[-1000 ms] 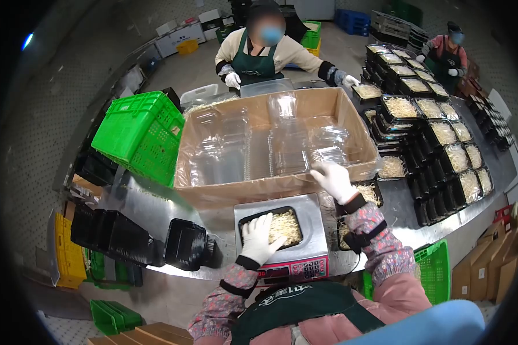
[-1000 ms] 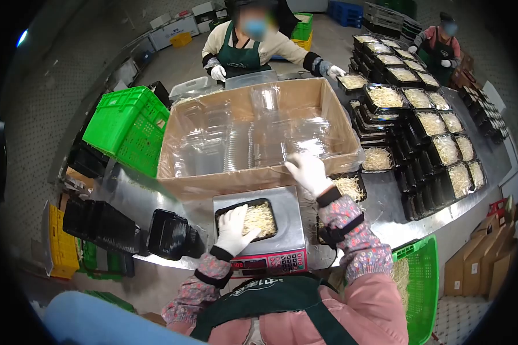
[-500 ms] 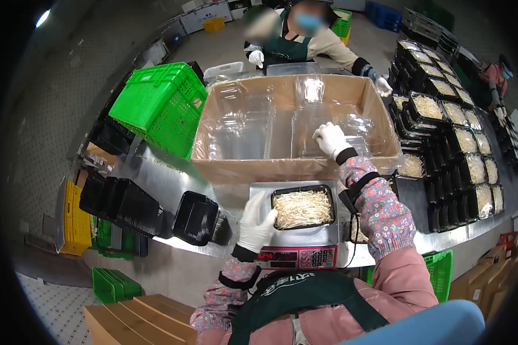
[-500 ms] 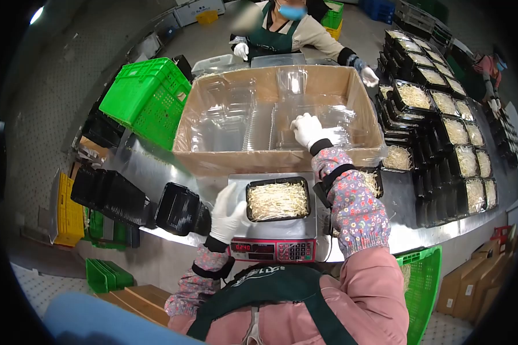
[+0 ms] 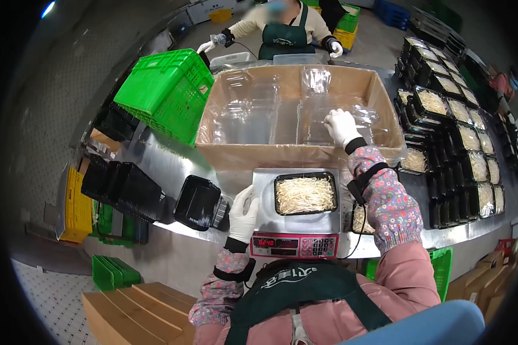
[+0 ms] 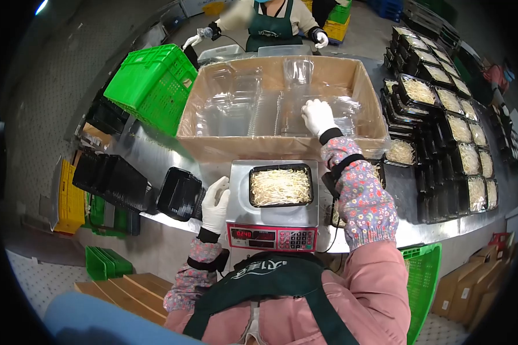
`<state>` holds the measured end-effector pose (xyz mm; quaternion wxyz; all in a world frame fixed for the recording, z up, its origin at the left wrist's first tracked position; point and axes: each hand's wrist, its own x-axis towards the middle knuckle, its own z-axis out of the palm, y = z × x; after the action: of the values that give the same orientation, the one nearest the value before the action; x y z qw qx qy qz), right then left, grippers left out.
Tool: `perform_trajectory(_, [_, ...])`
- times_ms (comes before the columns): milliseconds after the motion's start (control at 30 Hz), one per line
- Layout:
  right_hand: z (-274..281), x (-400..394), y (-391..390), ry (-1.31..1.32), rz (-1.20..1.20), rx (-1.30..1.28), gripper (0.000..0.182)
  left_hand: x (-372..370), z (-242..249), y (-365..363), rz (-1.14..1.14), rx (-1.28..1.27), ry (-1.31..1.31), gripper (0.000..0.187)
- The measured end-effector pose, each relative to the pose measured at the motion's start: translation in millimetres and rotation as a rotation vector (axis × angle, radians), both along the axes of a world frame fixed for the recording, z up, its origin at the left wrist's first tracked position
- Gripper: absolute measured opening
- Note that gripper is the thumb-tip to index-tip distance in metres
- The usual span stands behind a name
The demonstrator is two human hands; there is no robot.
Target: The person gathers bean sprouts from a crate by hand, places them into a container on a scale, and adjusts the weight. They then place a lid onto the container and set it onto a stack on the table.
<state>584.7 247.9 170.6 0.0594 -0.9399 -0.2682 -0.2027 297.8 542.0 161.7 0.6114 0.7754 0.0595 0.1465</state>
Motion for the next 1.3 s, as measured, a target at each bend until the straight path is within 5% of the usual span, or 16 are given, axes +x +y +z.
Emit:
perform_trajectory(133, [60.9,-40.5,-9.8,-0.227,0.125,0.468,0.019,-11.4,-1.9,9.9,0.020,-0.106,0.068,0.041])
perform_trajectory(200, [101.1,-78.0,-20.6,0.034,0.137,0.843,0.033,-14.6,-2.0,13.7,0.029,-0.106,0.064,0.045])
perform_trajectory(333, [120.8,-156.3,-46.4,0.673,0.316,1.237,0.060,-17.4,7.2,1.5,-0.044,-0.574,0.032,0.053])
perform_trajectory(367, [115.0,-178.3,-46.7,0.835,0.341,1.221,0.064,-16.6,7.8,-5.4,-0.113,-0.757,-0.057,0.058])
perform_trajectory(467, [71.5,-228.8,-36.3,1.116,0.332,1.234,0.073,-14.2,8.3,-25.6,-0.246,-0.665,0.108,0.057])
perform_trajectory(500, [51.6,-236.0,-34.9,1.107,0.308,1.182,0.074,-15.7,4.3,-30.4,-0.199,-0.455,0.190,0.051])
perform_trajectory(600, [-0.2,-230.3,-33.3,0.978,0.246,1.111,0.065,-1.0,-18.6,-44.6,-0.096,-0.357,0.152,0.031])
perform_trajectory(633, [-16.6,-219.7,-34.7,0.656,0.170,0.865,0.056,6.4,-22.3,-45.2,-0.104,-0.356,0.149,0.031])
perform_trajectory(667, [-26.8,-210.6,-35.7,0.339,0.094,0.612,0.048,17.7,-22.6,-46.2,-0.063,0.027,0.087,0.030])
perform_trajectory(733, [-36.5,-196.3,-25.7,0.304,-0.043,0.512,0.034,39.9,-12.0,-50.0,0.055,0.562,0.038,0.026])
perform_trajectory(800, [-49.4,-182.8,-13.6,0.343,-0.128,0.372,0.033,65.1,-36.8,-41.5,0.139,0.580,-0.170,0.023])
perform_trajectory(867, [-49.0,-176.5,-5.9,0.351,-0.149,0.400,0.031,75.3,-51.1,-33.4,0.132,0.491,-0.041,0.023])
perform_trajectory(967, [-71.2,-166.8,-1.2,0.606,-0.156,0.846,0.029,88.7,-85.6,-19.1,-0.079,-0.064,0.048,0.029])
perform_trajectory(1100, [-105.0,-155.0,1.5,0.874,-0.046,1.333,0.020,90.0,-84.0,-15.0,-0.092,-0.227,0.215,0.022])
perform_trajectory(1300, [-122.6,-151.1,-5.5,0.716,-0.012,1.186,0.028,83.7,-83.7,-23.4,-0.043,-0.189,0.115,0.030])
